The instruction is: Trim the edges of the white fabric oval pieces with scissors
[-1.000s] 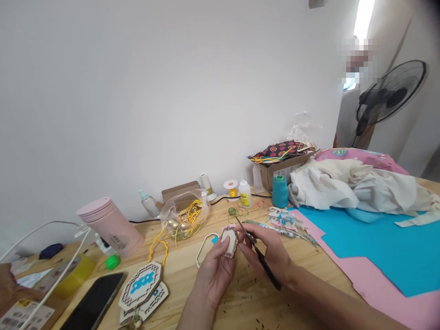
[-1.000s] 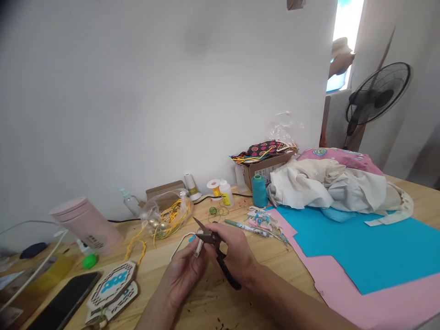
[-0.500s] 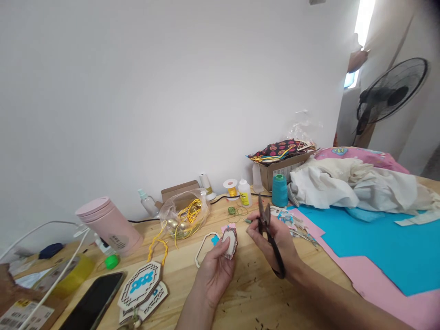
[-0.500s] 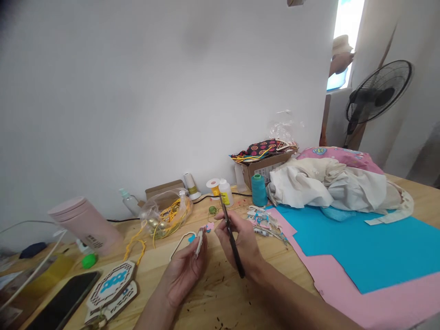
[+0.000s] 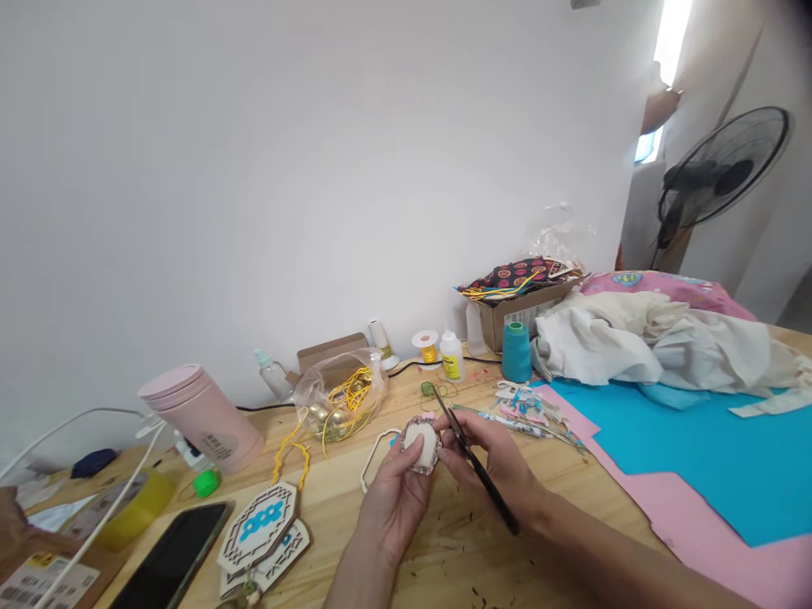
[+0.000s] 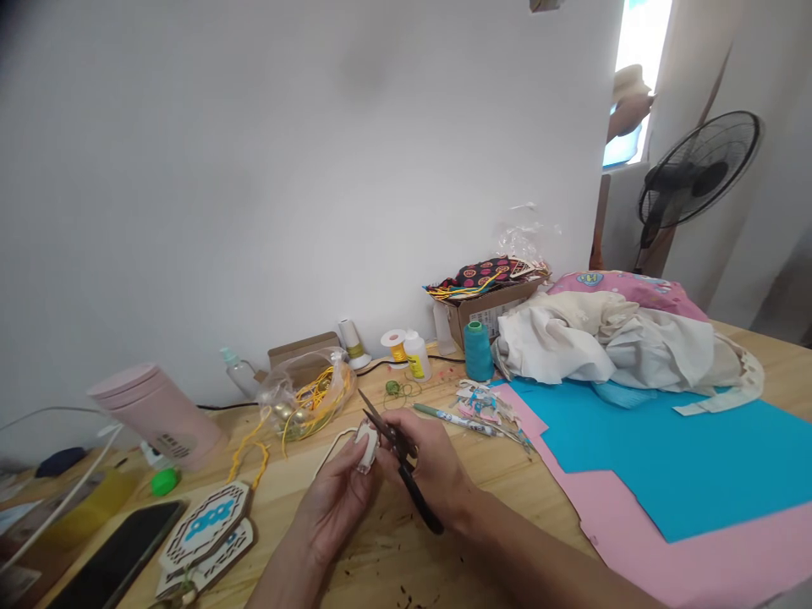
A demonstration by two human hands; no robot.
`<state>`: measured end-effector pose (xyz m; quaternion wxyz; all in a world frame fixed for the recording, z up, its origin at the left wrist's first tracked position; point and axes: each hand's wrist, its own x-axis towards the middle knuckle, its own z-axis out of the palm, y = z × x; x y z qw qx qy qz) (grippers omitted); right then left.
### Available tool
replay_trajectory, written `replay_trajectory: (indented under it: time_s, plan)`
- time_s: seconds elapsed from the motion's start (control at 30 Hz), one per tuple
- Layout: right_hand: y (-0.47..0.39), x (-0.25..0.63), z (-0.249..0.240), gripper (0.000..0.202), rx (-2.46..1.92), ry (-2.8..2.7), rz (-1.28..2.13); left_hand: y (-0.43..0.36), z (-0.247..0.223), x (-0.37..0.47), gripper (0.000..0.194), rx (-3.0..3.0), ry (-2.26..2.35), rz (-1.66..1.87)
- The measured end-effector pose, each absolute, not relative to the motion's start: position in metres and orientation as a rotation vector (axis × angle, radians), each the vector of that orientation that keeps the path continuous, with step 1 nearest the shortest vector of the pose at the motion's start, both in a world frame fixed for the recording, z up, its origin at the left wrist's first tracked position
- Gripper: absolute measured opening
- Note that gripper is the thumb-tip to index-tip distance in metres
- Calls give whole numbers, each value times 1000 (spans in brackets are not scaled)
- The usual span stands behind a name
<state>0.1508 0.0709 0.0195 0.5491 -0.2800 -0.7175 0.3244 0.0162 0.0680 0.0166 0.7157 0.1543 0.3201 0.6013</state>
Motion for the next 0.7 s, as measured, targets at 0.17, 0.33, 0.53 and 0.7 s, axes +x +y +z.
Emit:
replay_trajectory:
  time_s: [0.17,0.33,0.53,0.7]
  plan:
    - [72,153,24,12,-758,-1558,615,66,20,16,20,420,729,1359]
    - [80,154,25,13,-904,-1314,836,65,27,12,32,658,892,1479]
    - [78,146,19,19,-836,-1365,1154,59,32,17,32,787,1029,1539]
    - [82,149,15,16,-926,-1477,988,57,25,24,27,786,936,1359]
